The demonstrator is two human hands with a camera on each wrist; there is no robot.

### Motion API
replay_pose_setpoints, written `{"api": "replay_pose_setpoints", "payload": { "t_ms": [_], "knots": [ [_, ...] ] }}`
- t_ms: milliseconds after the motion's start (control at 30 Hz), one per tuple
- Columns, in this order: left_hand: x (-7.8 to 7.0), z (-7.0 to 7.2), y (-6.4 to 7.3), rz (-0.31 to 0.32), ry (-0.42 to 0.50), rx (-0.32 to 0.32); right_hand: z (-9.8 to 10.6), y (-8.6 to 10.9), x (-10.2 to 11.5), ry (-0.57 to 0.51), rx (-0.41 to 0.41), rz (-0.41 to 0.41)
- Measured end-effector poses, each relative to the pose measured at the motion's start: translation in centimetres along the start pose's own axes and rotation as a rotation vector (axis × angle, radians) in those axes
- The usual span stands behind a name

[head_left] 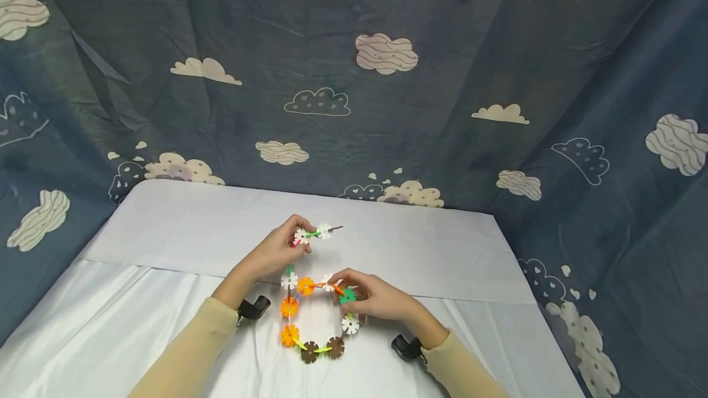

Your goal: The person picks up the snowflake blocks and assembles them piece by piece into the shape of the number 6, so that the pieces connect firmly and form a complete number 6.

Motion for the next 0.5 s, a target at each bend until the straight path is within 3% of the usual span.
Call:
{"api": "replay_pose_setpoints", "payload": {
  "t_ms": [133,233,367,500],
  "knots": [
    [-0.4,0.8,-1.3,0.018,-0.064,-0.089,1.0,-0.3,0.0,-0.066,-0.077,-0.038],
    [-1.3,1.6,-3.2,-0.019,-0.129,-0.136,2.6,-0.9,-0.1,-0.104,-0.159,-0.069],
    [-1.6,2.2,-6.5,-0.062,-0.254,-0.158,4.8,-2.4,-0.4,-0.123,-0.231,-0.098],
    [-0.5,2.0,-9.3,-0.05,-0.347,-0.16,6.1,-4.1,-1.6,-0.125,-0.261,-0.143]
  ]
}}
Point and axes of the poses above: each hand's wrist, its own y-axis away from the middle knuckle, its own z-axis out of the back of the hand, x = y × z, the point moved 5 cm from there along -y, towards the middle knuckle, and after that the axes turned 9 degrees about -x, right-handed, at the moved point
